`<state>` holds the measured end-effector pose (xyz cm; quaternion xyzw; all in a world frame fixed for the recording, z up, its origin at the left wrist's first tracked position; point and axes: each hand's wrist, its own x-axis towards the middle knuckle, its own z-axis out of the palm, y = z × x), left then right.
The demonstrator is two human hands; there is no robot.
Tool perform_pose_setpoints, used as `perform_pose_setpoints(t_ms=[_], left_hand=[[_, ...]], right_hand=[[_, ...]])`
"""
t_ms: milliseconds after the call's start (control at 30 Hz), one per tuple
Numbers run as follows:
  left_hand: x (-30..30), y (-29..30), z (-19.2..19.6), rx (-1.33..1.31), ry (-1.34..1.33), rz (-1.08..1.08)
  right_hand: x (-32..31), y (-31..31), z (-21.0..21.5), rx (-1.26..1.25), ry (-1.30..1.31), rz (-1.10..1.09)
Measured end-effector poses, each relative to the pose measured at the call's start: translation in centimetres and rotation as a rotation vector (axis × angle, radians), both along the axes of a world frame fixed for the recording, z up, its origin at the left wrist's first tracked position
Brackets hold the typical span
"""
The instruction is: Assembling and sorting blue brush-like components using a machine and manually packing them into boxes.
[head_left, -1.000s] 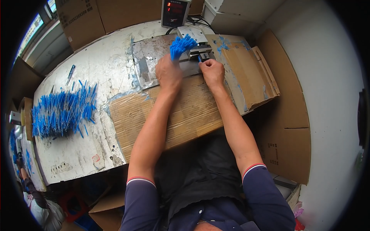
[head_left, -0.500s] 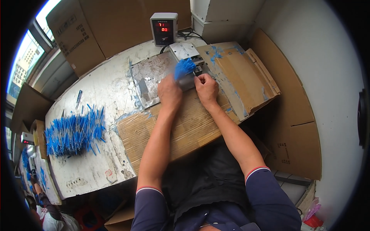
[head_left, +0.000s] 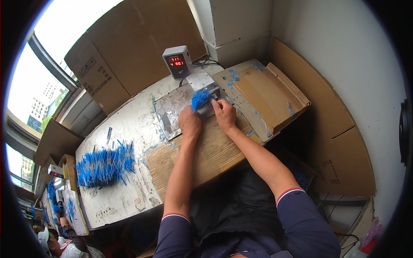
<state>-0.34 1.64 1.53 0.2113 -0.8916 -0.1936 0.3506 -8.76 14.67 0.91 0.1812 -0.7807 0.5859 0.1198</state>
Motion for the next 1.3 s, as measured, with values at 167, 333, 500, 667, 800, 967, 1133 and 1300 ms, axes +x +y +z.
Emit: perform_pose_setpoints(t_ms=[167,333,500,667,800,967,1133,1300], left_hand=[[1.2,-1.2,-1.0,0.04,0.061,-0.001],[3.7,1.8,-2.5,0.891,0.346,-0.358],[4.6,4.0,-2.7,0.855,0.248,-0.293],[5.9,4.3,-2.1,0.767,0.29,-0.166],[6.4,3.5,-1.8,0.899,0.371,-0.22],[6.2,5.1,-0.8,0.667,0.338,-0.191],[6.2,4.3,-2.0,0.792,0.451,-0.264],[5.8,3.1,-3.1,0.86,0.261,-0.301]], right_hand=[[-0.5,2.0,4.6,-0.25,-0.405,0.326],[-0.9,3.4,11.3,-0.01,0.095,0.432],[3.1,-0.3,9.5,0.246,0.187,0.67],[3.2,-1.3,10.8,0.394,0.085,0.902],[3.0,-1.4,14.6,0.323,0.036,0.919],[4.2,-2.1,11.4,0.378,0.364,0.83],[3.7,-3.2,11.9,0.76,0.15,0.973],[4.0,-2.4,14.3,0.416,0.282,0.897]])
